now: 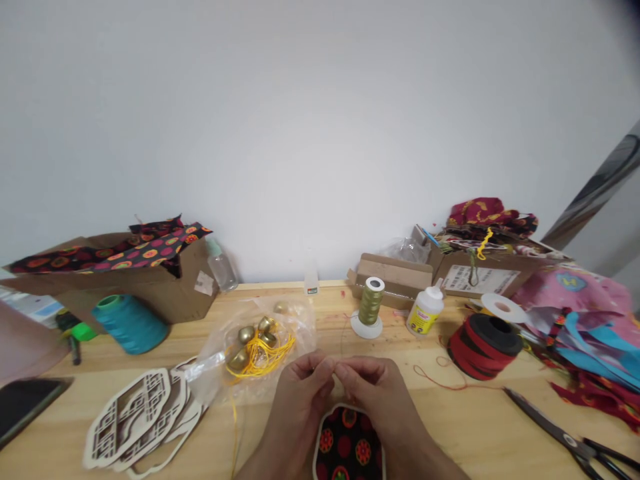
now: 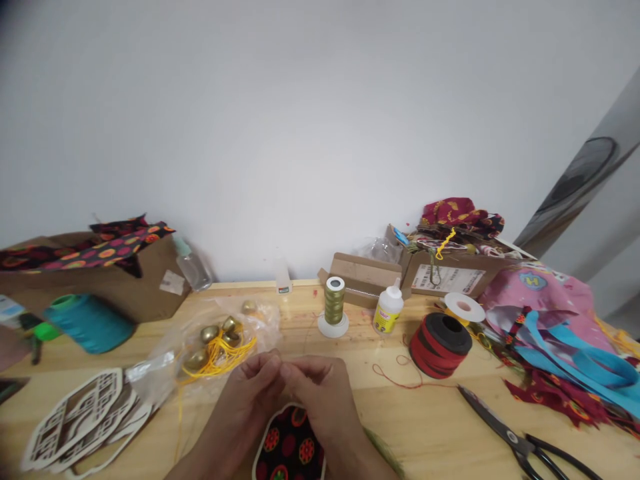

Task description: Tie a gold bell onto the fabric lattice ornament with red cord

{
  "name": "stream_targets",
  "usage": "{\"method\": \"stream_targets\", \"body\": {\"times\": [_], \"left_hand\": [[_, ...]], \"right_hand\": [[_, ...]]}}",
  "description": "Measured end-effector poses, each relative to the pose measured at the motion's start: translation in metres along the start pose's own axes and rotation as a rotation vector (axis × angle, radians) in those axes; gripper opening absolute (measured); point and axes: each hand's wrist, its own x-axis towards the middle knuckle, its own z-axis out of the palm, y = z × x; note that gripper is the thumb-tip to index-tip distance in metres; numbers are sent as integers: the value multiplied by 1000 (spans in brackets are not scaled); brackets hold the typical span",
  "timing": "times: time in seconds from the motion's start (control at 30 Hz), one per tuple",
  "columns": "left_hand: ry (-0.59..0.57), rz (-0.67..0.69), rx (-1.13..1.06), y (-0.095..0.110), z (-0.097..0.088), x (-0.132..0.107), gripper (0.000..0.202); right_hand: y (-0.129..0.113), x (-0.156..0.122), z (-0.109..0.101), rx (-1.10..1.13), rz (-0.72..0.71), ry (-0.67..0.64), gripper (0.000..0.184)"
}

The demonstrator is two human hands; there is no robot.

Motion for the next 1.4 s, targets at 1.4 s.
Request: {"method": "stream_targets", "body": {"times": [1.4], "left_hand": [[70,19,-210,5,-1,3,27]], "right_hand": [[5,1,-4,-516,-442,276,9]]}}
